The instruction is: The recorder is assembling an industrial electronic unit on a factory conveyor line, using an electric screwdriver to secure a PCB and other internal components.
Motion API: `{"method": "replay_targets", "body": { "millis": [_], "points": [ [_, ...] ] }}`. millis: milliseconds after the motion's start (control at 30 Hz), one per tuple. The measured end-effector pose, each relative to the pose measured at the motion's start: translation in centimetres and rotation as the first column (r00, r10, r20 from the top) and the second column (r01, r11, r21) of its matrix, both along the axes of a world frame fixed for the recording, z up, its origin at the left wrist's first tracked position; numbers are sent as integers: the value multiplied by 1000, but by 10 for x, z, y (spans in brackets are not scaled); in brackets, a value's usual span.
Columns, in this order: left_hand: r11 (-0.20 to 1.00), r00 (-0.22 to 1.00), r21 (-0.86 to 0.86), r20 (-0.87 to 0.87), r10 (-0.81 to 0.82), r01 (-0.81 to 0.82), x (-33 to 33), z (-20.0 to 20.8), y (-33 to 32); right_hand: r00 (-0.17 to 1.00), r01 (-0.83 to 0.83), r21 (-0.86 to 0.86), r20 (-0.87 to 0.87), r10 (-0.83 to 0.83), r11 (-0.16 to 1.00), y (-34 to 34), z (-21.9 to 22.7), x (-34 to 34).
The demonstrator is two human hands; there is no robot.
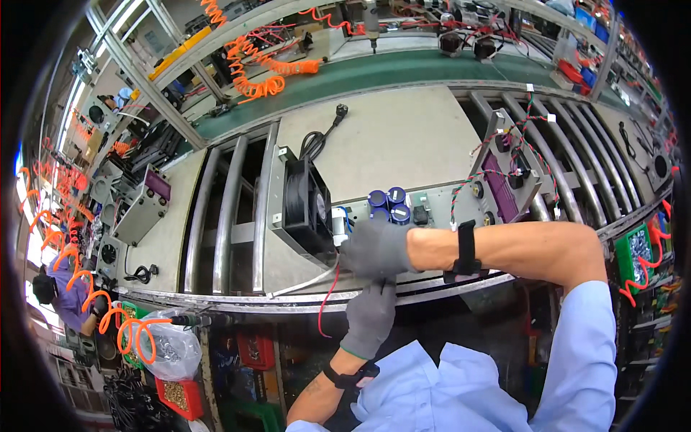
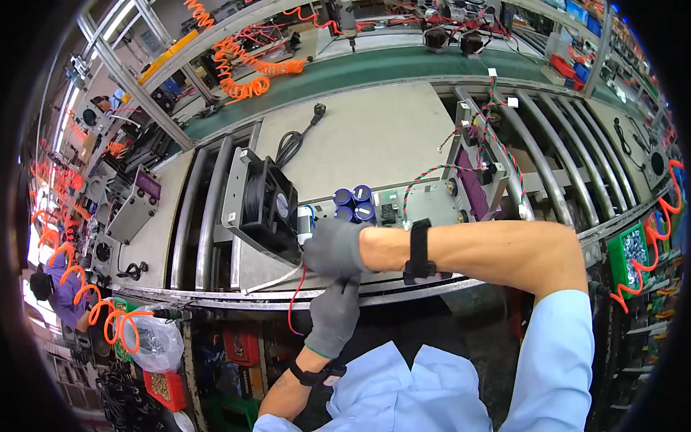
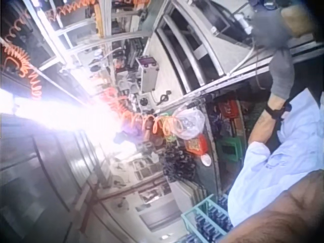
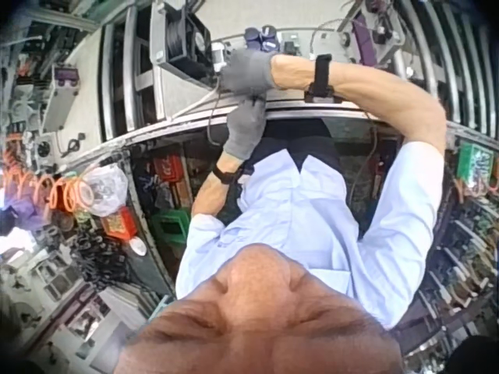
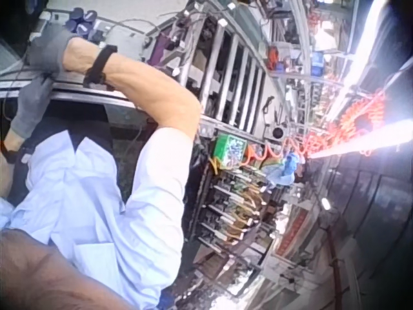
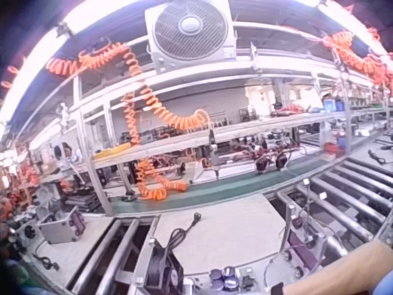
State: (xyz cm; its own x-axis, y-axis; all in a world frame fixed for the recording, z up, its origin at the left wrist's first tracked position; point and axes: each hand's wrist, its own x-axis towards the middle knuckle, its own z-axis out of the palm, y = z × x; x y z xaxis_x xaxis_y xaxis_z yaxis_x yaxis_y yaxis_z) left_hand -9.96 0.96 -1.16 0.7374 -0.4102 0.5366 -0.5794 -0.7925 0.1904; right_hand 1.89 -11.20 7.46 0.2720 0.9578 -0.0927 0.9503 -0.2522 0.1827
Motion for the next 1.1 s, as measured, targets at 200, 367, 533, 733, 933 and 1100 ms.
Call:
{"method": "replay_targets", "body": {
  "millis": [200, 367, 533, 733, 933, 1100],
  "points": [
    [1000, 999, 25, -33, 3, -2, 4, 2, -2, 737, 666, 427, -503, -452, 611, -13, 29, 38],
    [998, 996, 15, -76, 54, -53, 3, 4, -6, 642, 752, 404, -628, -440, 520, -33, 7, 107],
    [999, 994, 11, -104, 33, -32, 2, 4, -6, 456, 848, 53, -581, -674, 528, -38, -28, 158],
    [997, 986, -61, -162, -47, 37, 1, 15, -5, 485, 822, -98, -394, -781, 560, -66, -40, 151],
    [909, 943, -415, -288, -164, 31, -4, 12, 1, 619, 700, 704, -516, -592, 118, -68, 6, 41],
    [816, 824, -578, -461, -330, 3, 4, 16, 6, 366, 920, 272, -855, -369, 282, -82, -4, -56]
  ]
}}
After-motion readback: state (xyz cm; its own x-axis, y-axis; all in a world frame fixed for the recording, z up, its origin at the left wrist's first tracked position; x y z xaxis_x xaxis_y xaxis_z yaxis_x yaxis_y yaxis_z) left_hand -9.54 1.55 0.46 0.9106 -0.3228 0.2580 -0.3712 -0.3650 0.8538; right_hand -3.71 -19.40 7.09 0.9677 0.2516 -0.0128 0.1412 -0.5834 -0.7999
